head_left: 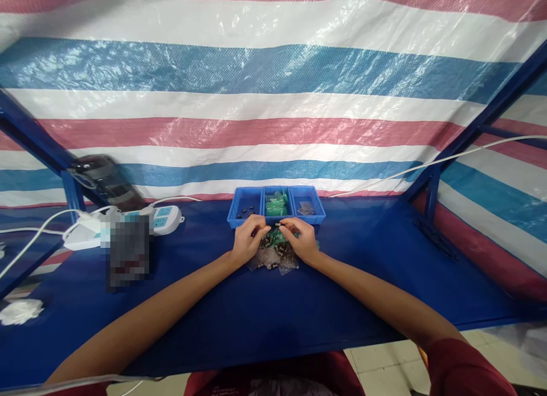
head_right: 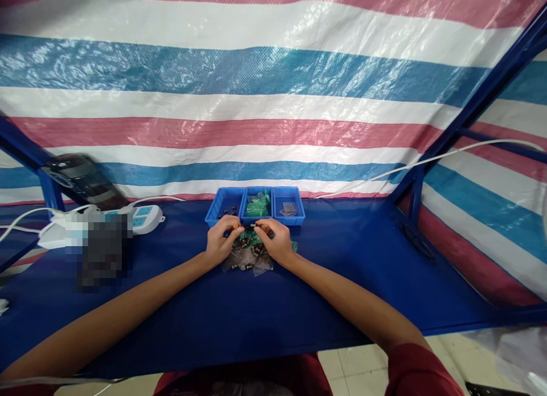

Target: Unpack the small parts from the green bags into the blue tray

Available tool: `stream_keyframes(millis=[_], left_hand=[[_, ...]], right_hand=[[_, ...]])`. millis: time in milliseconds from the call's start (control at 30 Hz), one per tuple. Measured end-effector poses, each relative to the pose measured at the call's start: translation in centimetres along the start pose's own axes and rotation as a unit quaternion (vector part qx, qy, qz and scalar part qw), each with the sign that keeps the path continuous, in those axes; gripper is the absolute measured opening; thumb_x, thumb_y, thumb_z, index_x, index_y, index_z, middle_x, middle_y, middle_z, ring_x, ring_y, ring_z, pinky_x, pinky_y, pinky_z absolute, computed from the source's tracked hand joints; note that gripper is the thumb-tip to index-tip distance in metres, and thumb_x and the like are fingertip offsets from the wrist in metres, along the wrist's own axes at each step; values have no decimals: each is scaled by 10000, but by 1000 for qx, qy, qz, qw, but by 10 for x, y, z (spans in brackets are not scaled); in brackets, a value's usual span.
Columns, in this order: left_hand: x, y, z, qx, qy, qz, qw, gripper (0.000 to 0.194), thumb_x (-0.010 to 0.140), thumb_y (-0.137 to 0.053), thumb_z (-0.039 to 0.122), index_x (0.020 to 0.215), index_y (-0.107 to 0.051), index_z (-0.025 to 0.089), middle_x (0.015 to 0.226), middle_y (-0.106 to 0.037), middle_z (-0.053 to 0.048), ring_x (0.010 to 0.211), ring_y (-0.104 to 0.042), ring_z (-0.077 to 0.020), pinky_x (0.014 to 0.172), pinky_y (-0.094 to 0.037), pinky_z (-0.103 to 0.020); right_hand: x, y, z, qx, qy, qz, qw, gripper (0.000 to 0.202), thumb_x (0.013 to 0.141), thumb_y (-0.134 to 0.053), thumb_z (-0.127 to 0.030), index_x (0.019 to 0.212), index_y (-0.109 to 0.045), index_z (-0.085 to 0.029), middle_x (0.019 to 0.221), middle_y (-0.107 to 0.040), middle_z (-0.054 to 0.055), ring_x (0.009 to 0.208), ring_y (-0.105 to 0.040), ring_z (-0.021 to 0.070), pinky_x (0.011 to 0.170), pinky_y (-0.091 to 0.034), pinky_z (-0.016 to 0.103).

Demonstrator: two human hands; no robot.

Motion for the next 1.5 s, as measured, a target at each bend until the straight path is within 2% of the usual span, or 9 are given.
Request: stream_keyframes(millis=[133, 267, 567, 833, 1033, 1267, 1500], left_hand=[[0, -1, 0, 15, -13, 13, 1000, 120, 848, -612, 166, 780, -512, 168, 766, -537, -9, 612, -486, -88, 571, -396, -219], [-3, 1, -3, 30, -9, 38, 999, 130, 852, -602, 168, 791, -487, 173, 708, -517, 8, 649, -524, -104, 587, -405, -219], [-4, 1, -4, 35, 9, 17, 999, 40, 891, -528, 162, 853, -524, 172, 753, -556, -7, 630, -522, -102, 608, -418, -232], [-2, -1, -3, 38, -31, 24, 999, 57, 867, -572, 169, 915, -541, 175, 766, -573, -21, 711, -568, -131, 615, -454, -244], [-4, -1, -6, 58, -36, 19, 997, 58, 892, -532, 143, 908, -578, 174, 833, -608, -45, 750, -589, -132, 636, -468, -245], [-1, -1, -3, 29, -39, 26, 998, 44, 884, -558, 151, 876, -597, 168, 837, -635, -44, 812, -616, -143, 745, -491, -261], [-2, -3, -6, 31, -29, 22, 999, 53, 893, -549, 176, 892, -601, 168, 845, -637, -51, 820, -609, -151, 745, -494, -277]], right_hand=[[0, 0, 0, 4, 1, 0, 1000, 190, 854, -579, -347, 882, -673, -184, 762, -657, 33, 601, -566, 135, 594, -492, 266], [0, 0, 0, 0, 1, -1, 1000, 190, 853, -579, -348, 883, -674, -186, 790, -667, 39, 616, -579, 139, 609, -500, 270], [0, -1, 1, -2, -1, -11, 1000, 199, 865, -564, -351, 904, -670, -187, 738, -647, 33, 588, -571, 135, 585, -495, 265], [0, 0, -1, -4, 1, -3, 1000, 200, 859, -571, -358, 887, -669, -187, 775, -662, 42, 613, -571, 142, 605, -498, 275], [0, -2, -1, 2, 0, -12, 1000, 200, 870, -555, -348, 907, -667, -186, 696, -615, 25, 582, -563, 137, 571, -481, 262], [0, -1, -1, -1, 6, -7, 1000, 187, 865, -566, -334, 900, -669, -182, 737, -639, 30, 604, -567, 135, 592, -482, 259], [-1, 1, 0, -1, 3, -9, 1000, 199, 862, -569, -346, 912, -667, -180, 799, -667, 41, 608, -564, 132, 614, -491, 271]])
Point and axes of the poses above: each hand's wrist, its own x-axis towards the middle knuckle, its own y-axis out of the back of the hand, z = x × y, the point moved 6 cm from there along x, towards the middle knuckle
